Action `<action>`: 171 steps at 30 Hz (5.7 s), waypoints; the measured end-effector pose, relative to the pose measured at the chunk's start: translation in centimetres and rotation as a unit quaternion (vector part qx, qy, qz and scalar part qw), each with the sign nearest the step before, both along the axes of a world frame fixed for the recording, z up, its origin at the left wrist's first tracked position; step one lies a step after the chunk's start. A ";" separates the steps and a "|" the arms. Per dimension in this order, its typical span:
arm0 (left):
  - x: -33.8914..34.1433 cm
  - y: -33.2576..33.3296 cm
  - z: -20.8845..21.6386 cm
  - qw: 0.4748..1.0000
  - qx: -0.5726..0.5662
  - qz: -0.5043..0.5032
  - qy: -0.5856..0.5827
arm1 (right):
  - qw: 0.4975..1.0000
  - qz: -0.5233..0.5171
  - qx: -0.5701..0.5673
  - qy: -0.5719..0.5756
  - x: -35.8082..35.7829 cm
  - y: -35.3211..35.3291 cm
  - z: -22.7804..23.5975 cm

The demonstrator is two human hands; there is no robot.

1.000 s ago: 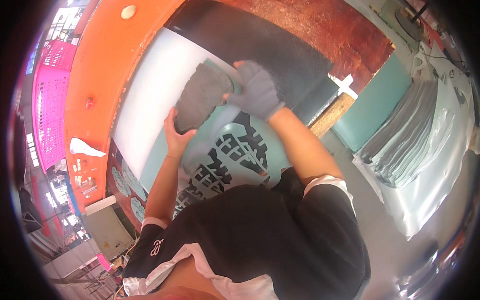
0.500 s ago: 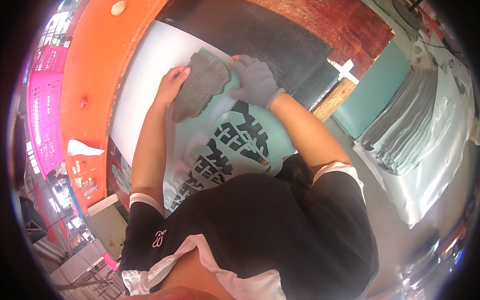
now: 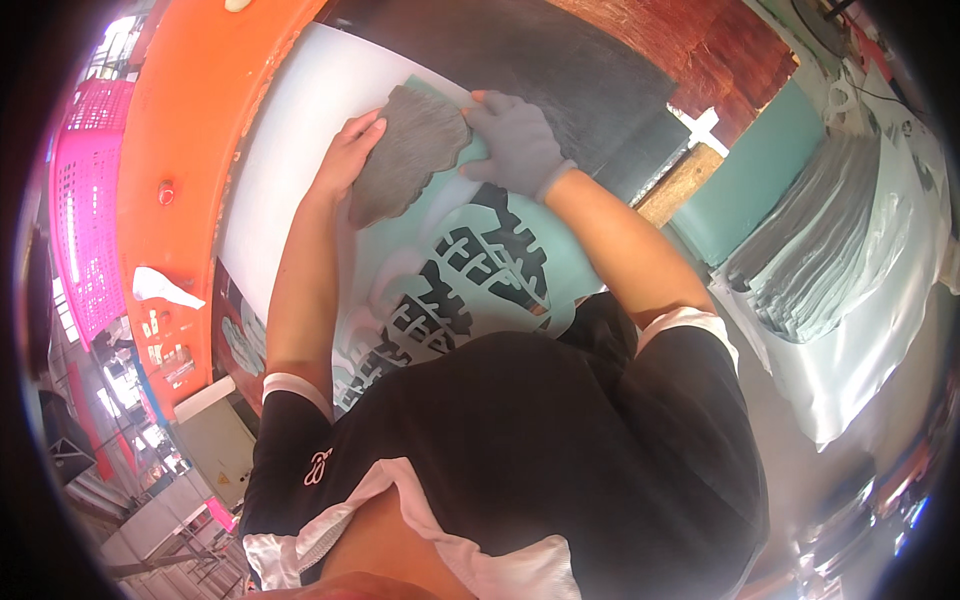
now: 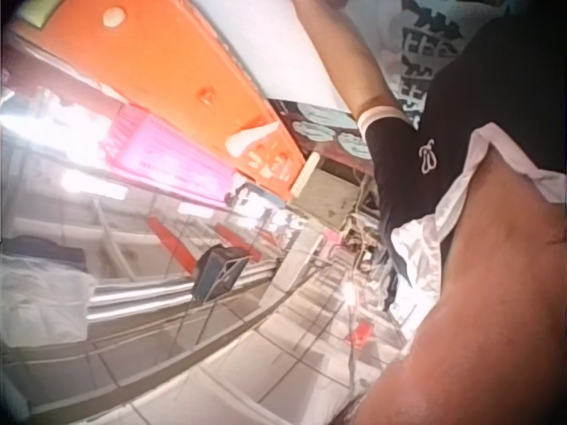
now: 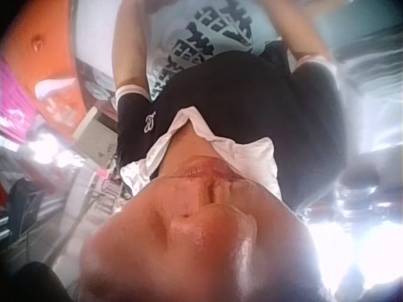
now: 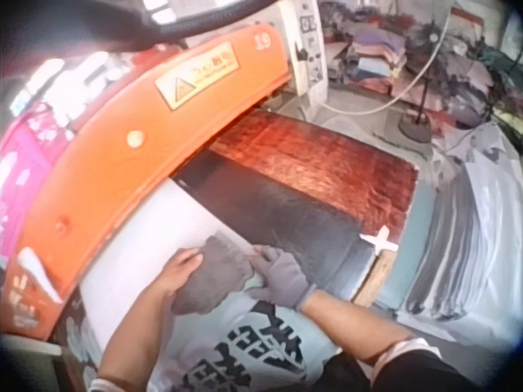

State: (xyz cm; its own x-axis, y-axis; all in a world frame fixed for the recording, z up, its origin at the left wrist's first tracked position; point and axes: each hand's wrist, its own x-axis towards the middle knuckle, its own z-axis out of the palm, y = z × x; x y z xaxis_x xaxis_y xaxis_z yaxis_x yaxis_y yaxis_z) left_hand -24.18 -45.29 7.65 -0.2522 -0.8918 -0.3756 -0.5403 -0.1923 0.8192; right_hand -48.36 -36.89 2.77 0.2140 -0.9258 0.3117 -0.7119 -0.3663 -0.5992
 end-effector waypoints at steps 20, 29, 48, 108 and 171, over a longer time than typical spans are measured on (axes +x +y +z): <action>3.3 -0.9 -0.3 0.994 0.041 0.023 0.095 | 0.999 0.040 -0.031 -0.005 0.2 -0.2 0.6; 9.0 11.0 -3.0 0.939 -0.321 0.075 -0.096 | 0.997 0.042 -0.068 0.017 1.0 -0.4 0.4; 11.0 47.3 -5.0 0.876 -0.349 0.198 -0.266 | 0.987 0.044 -0.018 0.153 -2.2 0.7 0.6; 9.2 45.3 -12.3 0.707 -0.369 0.391 -0.460 | 0.964 0.066 -0.130 0.222 -10.3 5.7 -3.7; -18.3 44.3 -4.3 0.899 -0.305 0.135 -0.283 | 0.975 0.171 -0.112 0.090 -17.6 21.7 -1.2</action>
